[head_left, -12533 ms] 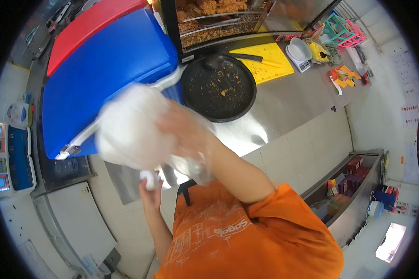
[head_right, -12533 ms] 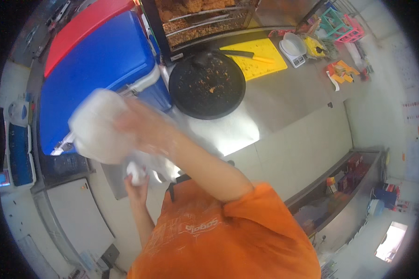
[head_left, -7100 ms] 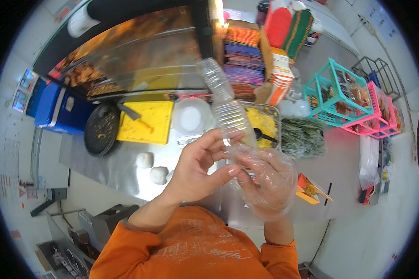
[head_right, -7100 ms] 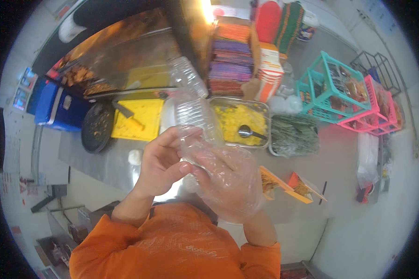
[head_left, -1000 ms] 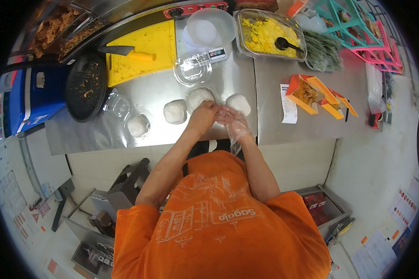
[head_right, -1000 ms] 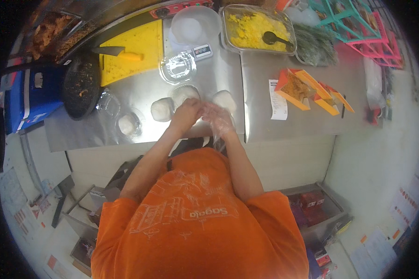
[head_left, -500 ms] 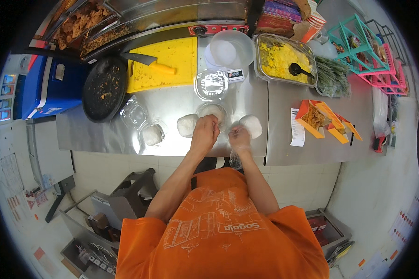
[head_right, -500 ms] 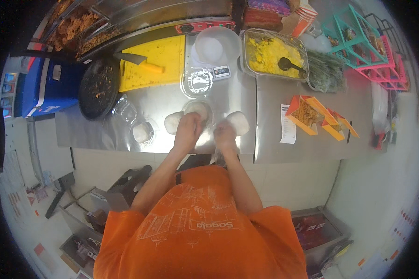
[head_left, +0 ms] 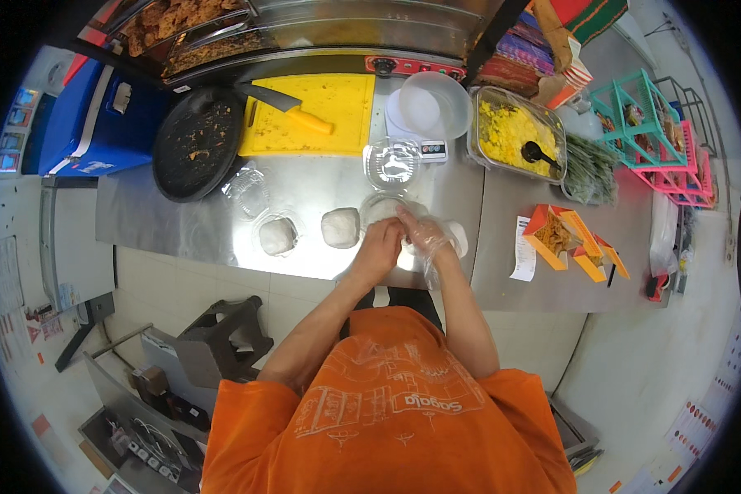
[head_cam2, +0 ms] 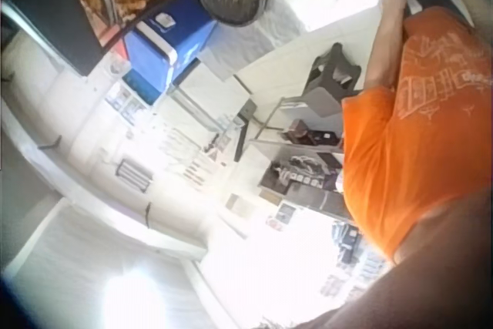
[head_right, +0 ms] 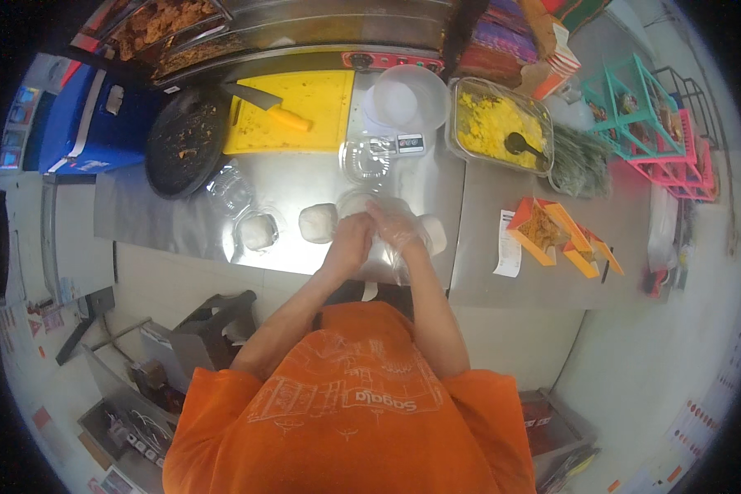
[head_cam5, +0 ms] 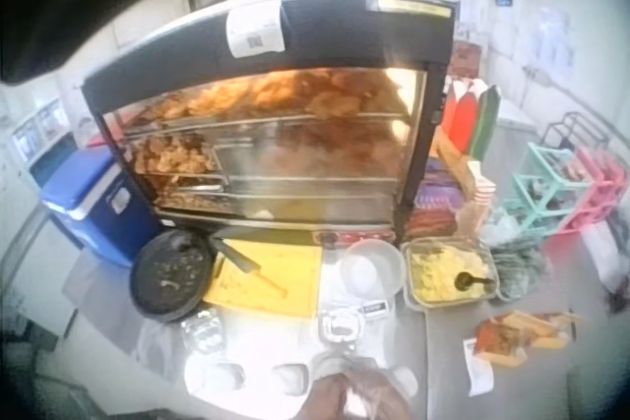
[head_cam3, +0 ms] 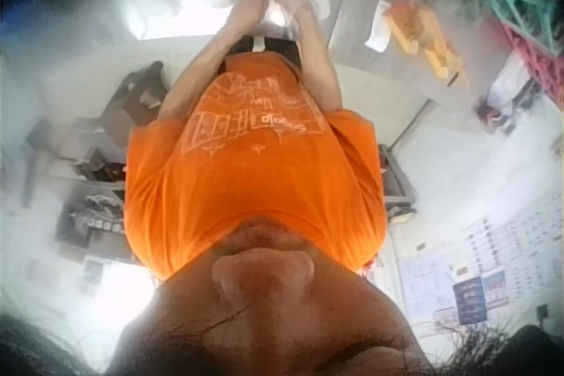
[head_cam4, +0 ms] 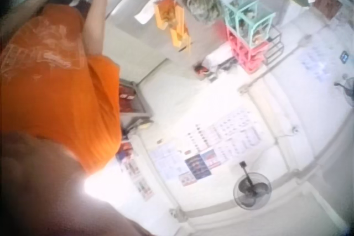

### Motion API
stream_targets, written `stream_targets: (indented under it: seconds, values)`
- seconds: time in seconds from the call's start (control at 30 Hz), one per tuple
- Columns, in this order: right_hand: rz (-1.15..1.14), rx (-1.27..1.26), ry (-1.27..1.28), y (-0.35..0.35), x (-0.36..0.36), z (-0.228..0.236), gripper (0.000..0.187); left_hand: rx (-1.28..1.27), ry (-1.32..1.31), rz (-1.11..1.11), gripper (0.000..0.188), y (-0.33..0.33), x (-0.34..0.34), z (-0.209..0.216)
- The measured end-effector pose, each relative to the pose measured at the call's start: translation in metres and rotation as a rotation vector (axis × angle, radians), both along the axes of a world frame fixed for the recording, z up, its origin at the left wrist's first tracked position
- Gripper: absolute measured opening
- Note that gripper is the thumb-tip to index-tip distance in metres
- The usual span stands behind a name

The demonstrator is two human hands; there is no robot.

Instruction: The person assembles takeout orders by placing fried chicken and noodles into boxes, adding steamed buns into plastic containers, and writing on an order slip. They then place the completed items into a plastic bag and seal it.

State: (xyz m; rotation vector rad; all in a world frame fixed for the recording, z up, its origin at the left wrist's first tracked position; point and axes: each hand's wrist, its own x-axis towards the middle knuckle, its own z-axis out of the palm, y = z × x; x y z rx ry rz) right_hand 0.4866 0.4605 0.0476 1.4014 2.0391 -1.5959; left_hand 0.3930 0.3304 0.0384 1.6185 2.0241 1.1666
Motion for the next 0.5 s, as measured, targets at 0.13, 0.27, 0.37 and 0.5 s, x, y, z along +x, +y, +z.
stream_targets:
  seconds: [0.13,0.27,0.37,0.5]
  values:
    - [-0.176,-0.223,0.345,0.005,-0.005,-0.038,0.052,0.019,-0.044,-0.080,0.018,-0.017,0.013,0.007]
    - [-0.352,-0.552,0.535,-0.002,0.015,-0.048,0.048,0.121,-0.117,0.207,0.023,-0.039,0.013,0.016]
    - [-0.055,-0.241,0.555,-0.005,0.033,-0.028,0.053,0.097,-0.244,0.450,0.032,-0.042,0.006,0.014]
    - [-0.413,-0.582,0.539,0.000,0.039,0.005,0.058,-0.050,-0.728,0.396,0.045,-0.034,0.002,0.000]
